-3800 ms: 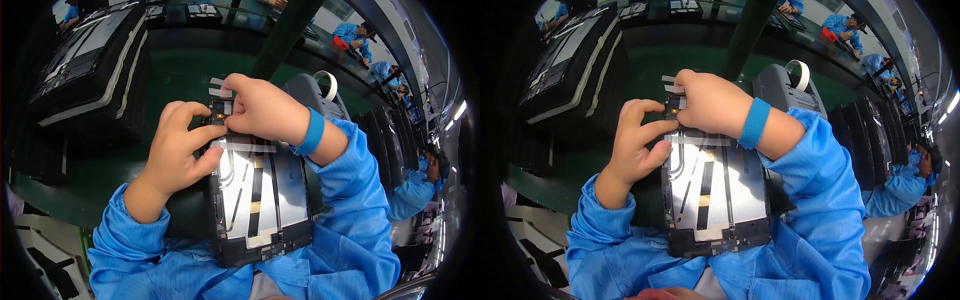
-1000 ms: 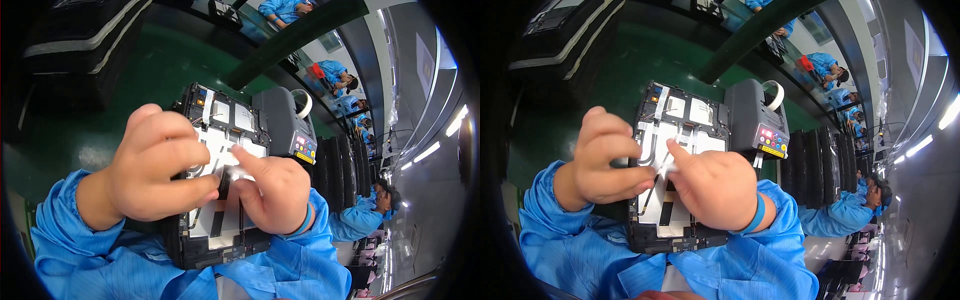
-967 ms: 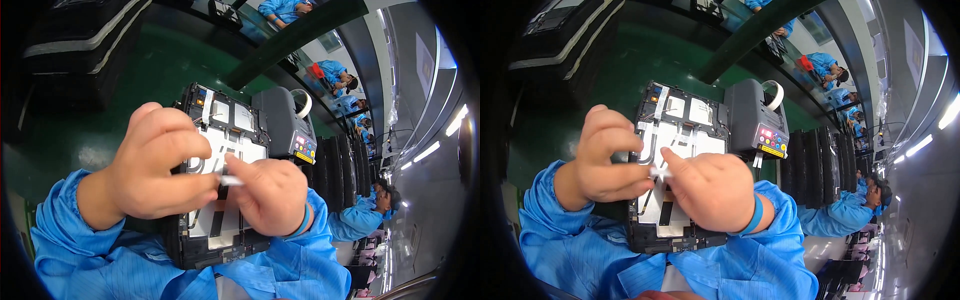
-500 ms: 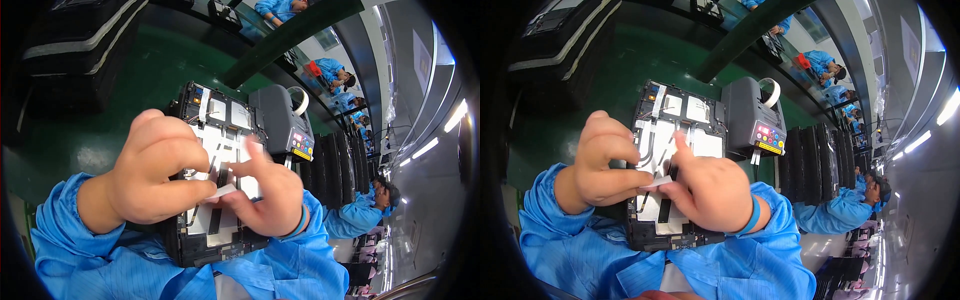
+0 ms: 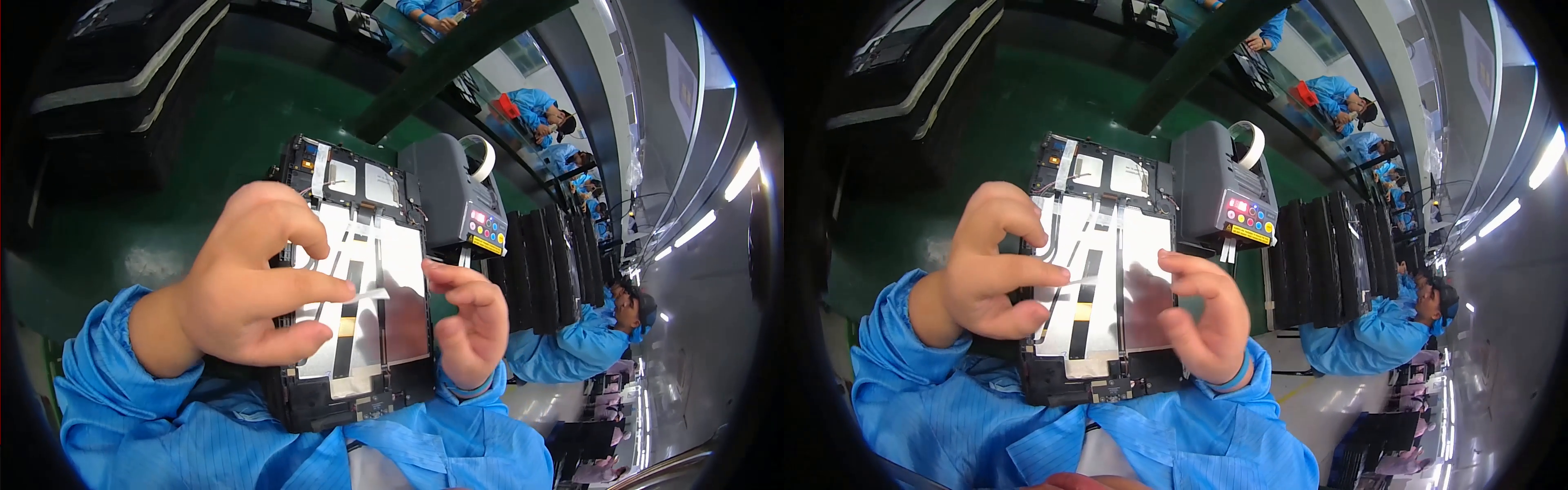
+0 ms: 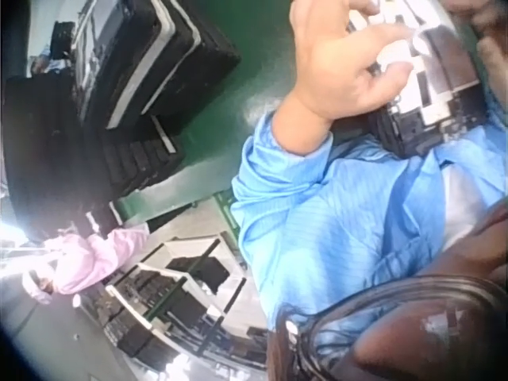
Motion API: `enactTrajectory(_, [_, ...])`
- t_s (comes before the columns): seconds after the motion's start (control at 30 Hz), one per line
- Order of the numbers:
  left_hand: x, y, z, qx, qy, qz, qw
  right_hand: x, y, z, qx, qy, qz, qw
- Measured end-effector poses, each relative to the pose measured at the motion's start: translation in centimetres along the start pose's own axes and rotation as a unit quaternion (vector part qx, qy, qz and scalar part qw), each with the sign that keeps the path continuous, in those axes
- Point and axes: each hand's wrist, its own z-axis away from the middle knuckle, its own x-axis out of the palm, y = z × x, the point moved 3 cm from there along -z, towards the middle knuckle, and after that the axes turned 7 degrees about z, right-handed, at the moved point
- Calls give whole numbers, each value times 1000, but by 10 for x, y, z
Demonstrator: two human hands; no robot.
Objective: The person retrieves tape strips from an electronic tape dispenser and applies them onto tablet devices by hand. The person stacks the devices, takes down additional stacks from an overhead shelf, and places them onto the workbench to apply more tape.
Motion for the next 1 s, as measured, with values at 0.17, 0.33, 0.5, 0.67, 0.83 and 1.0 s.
enactTrajectory(0.17, [11, 14, -4, 2, -89, 32, 995, 13, -32, -22, -126, -129, 133, 975])
enactTrajectory(0.33, [10, 32, -10, -14, -129, -18, 991, -2, -38, -20, -153, -62, 173, 971])
enactTrajectory(0.5, [5, 27, -21, -36, -119, -57, 991, -15, 9, 26, 105, 138, -64, 983])
enactTrajectory(0.67, [23, 17, -57, -112, -220, -36, 968, 25, 57, 67, 203, 135, -348, 905])
enactTrajectory(0.83, [64, -16, -103, -117, -330, -98, 932, 46, 58, 66, 262, 75, -464, 843])
enactTrajectory(1.0, [88, -48, -109, -153, -392, -122, 899, 42, 53, 59, 285, 41, -464, 838])
